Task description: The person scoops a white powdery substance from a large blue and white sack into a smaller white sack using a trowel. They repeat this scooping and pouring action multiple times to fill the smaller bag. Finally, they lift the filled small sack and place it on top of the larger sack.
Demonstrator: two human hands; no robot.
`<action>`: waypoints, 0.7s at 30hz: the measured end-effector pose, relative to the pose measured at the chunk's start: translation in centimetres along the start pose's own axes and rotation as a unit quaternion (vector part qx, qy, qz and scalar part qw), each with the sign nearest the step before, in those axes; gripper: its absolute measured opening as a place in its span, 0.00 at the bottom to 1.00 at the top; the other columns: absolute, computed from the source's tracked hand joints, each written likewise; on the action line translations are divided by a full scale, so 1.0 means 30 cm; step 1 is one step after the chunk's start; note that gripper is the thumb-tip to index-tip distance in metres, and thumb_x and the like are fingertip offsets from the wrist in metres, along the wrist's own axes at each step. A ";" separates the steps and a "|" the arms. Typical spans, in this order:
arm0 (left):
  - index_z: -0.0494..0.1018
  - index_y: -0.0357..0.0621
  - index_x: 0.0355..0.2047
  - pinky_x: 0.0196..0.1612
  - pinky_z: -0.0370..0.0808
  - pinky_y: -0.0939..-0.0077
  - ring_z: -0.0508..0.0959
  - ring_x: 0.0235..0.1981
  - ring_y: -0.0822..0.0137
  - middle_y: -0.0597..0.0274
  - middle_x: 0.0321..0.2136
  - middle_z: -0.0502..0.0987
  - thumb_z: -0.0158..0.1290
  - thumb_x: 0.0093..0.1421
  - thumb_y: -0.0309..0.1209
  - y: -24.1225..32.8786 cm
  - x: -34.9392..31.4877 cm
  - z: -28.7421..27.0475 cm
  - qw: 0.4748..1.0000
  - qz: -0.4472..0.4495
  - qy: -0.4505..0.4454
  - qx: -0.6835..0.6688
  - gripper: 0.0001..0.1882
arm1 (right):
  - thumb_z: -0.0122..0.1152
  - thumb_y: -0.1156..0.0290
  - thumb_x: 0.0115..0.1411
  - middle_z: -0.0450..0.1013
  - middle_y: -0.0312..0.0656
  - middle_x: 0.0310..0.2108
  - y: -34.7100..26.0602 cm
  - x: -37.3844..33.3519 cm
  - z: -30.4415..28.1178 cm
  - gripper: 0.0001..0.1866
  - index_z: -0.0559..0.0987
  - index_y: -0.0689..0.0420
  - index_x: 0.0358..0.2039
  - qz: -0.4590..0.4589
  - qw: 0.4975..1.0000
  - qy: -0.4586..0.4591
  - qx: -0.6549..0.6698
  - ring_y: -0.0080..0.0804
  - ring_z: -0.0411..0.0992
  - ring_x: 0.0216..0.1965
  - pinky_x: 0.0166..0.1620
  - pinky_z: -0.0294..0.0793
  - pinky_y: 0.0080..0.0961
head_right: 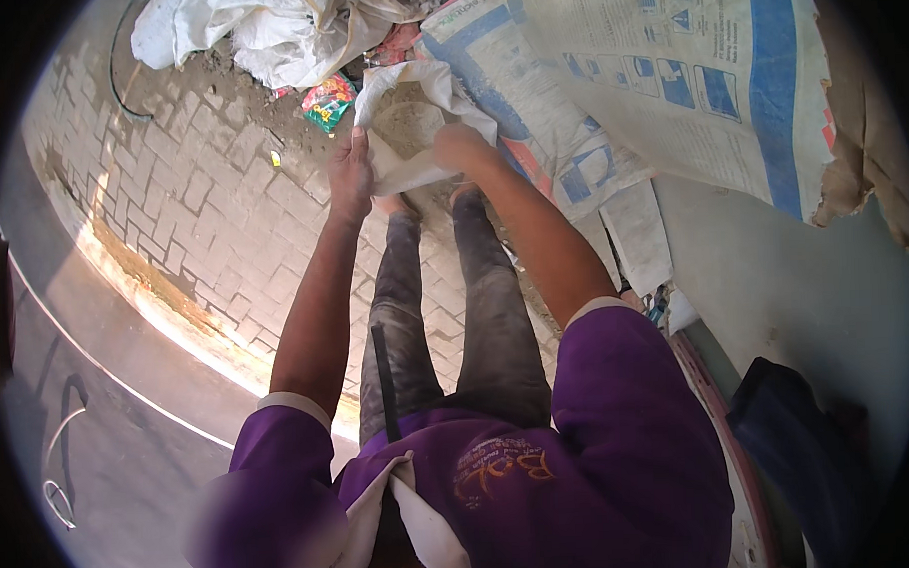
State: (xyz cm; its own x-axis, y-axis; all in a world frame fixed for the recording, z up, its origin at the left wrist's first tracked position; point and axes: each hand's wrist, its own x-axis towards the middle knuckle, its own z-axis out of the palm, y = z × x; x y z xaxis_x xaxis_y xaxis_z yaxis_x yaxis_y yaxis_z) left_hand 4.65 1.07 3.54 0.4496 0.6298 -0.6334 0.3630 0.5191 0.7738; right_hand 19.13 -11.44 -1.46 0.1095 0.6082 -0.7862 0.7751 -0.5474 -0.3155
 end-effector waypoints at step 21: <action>0.73 0.30 0.44 0.32 0.67 0.71 0.67 0.29 0.72 0.65 0.27 0.70 0.48 0.65 0.49 -0.171 0.006 -0.158 0.991 -0.076 -0.001 0.111 0.27 | 0.64 0.72 0.56 0.74 0.42 0.43 0.076 -1.744 -0.665 0.26 0.71 0.63 0.55 0.119 0.785 0.281 0.539 0.24 0.72 0.43 0.50 0.69 0.24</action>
State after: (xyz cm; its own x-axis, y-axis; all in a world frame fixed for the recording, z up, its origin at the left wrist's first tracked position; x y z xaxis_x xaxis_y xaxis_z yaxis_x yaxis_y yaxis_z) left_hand -1.01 1.28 -0.58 0.3776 0.5518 -0.7436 0.5971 0.4687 0.6510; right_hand 27.58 -33.05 49.55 0.6627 0.4069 -0.6287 -0.2536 -0.6679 -0.6997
